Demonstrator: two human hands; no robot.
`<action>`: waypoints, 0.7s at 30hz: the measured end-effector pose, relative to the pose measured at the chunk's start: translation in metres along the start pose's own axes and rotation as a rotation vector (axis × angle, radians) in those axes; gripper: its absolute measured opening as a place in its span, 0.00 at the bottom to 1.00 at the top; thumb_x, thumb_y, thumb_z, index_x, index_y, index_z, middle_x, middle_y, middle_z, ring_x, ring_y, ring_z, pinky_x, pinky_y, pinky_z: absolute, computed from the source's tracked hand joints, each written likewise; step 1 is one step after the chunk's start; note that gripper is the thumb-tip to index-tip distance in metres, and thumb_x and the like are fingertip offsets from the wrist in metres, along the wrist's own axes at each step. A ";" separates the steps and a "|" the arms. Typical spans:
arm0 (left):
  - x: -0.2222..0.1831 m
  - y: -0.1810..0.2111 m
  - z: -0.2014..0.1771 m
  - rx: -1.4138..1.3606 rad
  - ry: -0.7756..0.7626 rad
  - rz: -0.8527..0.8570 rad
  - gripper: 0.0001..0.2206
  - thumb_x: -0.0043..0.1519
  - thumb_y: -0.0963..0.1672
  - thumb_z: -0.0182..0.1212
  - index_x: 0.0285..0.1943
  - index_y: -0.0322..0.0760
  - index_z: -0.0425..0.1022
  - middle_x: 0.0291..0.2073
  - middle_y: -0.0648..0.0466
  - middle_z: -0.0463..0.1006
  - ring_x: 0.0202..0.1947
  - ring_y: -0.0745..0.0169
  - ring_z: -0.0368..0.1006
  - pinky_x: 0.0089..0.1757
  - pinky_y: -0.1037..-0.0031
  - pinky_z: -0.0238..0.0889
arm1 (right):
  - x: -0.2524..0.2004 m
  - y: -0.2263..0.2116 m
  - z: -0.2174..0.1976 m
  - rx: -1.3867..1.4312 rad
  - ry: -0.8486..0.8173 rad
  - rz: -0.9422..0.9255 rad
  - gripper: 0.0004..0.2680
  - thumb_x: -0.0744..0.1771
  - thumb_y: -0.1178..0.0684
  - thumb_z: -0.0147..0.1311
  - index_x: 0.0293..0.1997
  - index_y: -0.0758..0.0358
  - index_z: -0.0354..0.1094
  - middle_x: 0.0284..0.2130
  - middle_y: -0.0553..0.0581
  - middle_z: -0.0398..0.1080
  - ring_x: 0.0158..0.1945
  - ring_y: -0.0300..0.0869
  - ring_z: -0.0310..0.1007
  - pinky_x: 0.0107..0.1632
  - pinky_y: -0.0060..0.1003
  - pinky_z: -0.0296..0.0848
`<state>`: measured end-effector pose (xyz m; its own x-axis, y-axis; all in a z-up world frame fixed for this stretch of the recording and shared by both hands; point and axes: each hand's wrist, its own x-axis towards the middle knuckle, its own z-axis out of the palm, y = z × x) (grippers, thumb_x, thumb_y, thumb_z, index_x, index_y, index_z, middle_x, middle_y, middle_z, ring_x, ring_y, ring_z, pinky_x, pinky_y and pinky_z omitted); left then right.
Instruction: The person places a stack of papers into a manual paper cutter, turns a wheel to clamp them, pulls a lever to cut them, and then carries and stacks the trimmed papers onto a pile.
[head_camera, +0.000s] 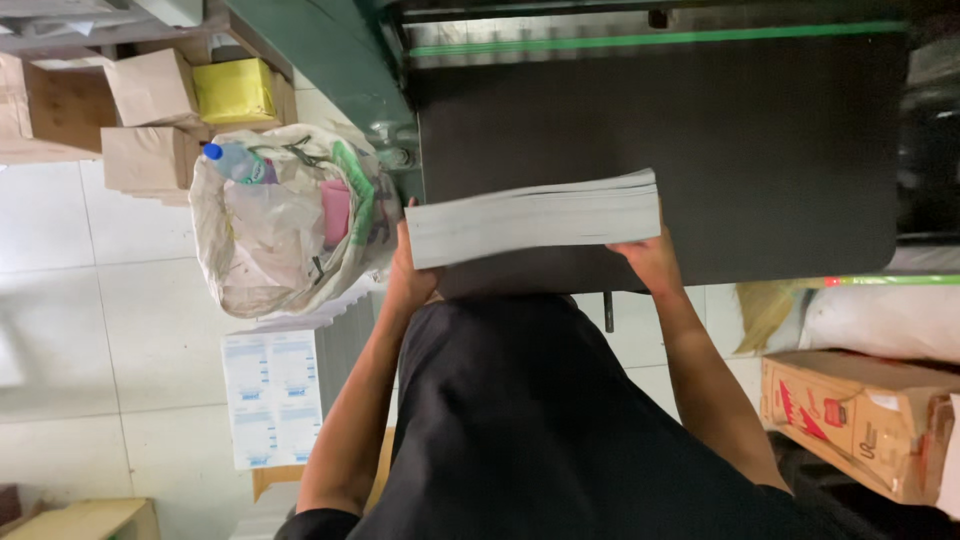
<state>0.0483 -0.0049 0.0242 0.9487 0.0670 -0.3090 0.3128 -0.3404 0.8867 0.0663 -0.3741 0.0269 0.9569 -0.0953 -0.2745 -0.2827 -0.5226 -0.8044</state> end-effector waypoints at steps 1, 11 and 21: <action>0.000 -0.002 -0.001 0.001 -0.007 0.002 0.47 0.47 0.40 0.61 0.80 0.55 0.45 0.52 0.28 0.75 0.55 0.17 0.68 0.52 0.34 0.62 | 0.001 0.006 0.002 0.001 0.006 0.005 0.35 0.57 0.63 0.69 0.72 0.69 0.51 0.64 0.76 0.61 0.68 0.68 0.56 0.66 0.63 0.61; 0.045 -0.025 -0.012 0.173 -0.174 -0.020 0.54 0.40 0.46 0.67 0.80 0.27 0.44 0.73 0.30 0.53 0.75 0.27 0.44 0.69 0.38 0.19 | 0.005 -0.007 -0.020 -0.044 -0.067 0.260 0.39 0.55 0.51 0.71 0.75 0.57 0.53 0.64 0.68 0.64 0.68 0.59 0.60 0.67 0.56 0.61; 0.137 0.011 0.095 0.120 -0.695 -0.404 0.40 0.37 0.54 0.69 0.64 0.42 0.76 0.50 0.42 0.80 0.42 0.45 0.80 0.35 0.63 0.78 | -0.082 0.109 0.007 0.879 0.150 0.705 0.23 0.59 0.52 0.64 0.59 0.65 0.68 0.58 0.72 0.66 0.62 0.68 0.63 0.65 0.67 0.56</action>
<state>0.1769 -0.0883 -0.0413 0.5062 -0.3777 -0.7753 0.5805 -0.5155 0.6303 -0.0436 -0.4179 -0.0420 0.5478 -0.2640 -0.7939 -0.6536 0.4574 -0.6030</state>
